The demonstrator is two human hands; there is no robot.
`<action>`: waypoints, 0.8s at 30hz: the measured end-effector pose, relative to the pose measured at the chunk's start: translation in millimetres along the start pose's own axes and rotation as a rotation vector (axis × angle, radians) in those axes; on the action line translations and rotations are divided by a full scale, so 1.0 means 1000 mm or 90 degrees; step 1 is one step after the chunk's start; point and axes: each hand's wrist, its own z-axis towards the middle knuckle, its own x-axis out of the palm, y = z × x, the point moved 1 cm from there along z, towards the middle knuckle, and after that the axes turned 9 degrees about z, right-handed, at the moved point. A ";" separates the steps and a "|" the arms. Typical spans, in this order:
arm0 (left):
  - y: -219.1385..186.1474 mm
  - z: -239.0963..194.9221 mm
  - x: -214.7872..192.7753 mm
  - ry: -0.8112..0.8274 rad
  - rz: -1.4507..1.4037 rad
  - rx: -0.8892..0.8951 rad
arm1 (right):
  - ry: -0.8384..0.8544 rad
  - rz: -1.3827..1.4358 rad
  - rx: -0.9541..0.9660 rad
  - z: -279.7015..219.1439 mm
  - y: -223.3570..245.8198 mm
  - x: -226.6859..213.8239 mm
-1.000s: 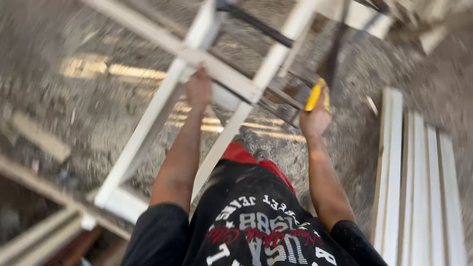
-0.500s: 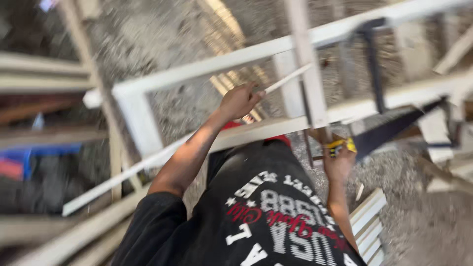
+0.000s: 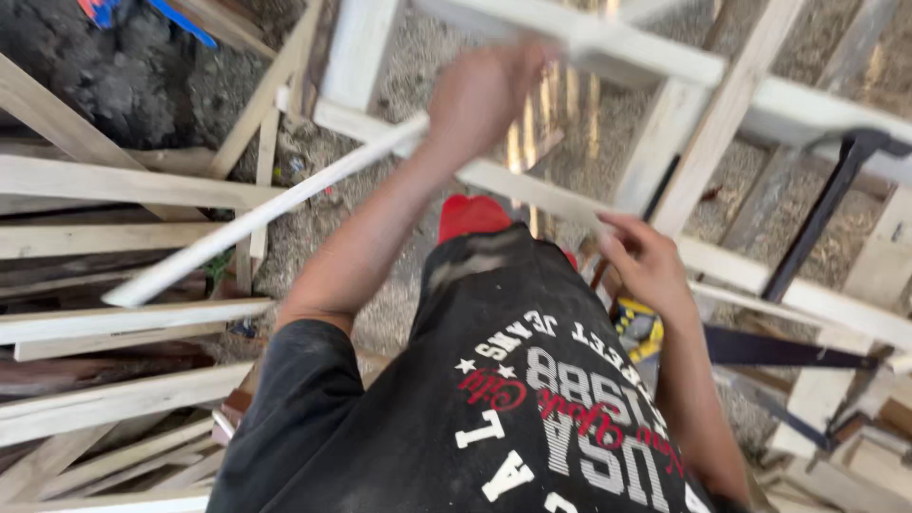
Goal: The person measures and marks a wooden plank with a ruler and pencil, then saws it to size. They fit the cut plank into a wooden frame and secure it by hammering nails. The process is repeated for additional planks to complete the frame assembly.
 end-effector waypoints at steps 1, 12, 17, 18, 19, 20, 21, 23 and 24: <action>0.004 0.007 -0.012 -0.012 -0.060 -0.030 | 0.035 0.035 0.038 0.000 0.002 0.009; 0.076 -0.073 -0.183 0.229 0.066 -0.250 | 0.179 0.079 0.038 -0.029 0.002 0.081; 0.071 -0.077 -0.219 0.219 0.119 -0.218 | 0.016 -0.075 -0.205 -0.039 -0.005 0.081; 0.076 -0.082 -0.229 0.209 0.136 -0.213 | 0.012 -0.086 -0.236 -0.041 -0.007 0.084; 0.083 -0.088 -0.240 0.199 0.152 -0.204 | 0.033 -0.050 -0.159 -0.041 -0.010 0.088; 0.091 -0.091 -0.245 0.190 0.162 -0.193 | 0.054 -0.021 -0.079 -0.042 -0.011 0.088; 0.098 -0.091 -0.248 0.181 0.172 -0.180 | 0.077 0.006 0.002 -0.040 -0.012 0.087; 0.108 -0.071 -0.238 0.188 0.173 -0.120 | 0.102 0.005 0.043 -0.043 -0.010 0.089; 0.108 -0.063 -0.235 0.188 0.175 -0.094 | 0.118 0.000 0.062 -0.041 -0.006 0.091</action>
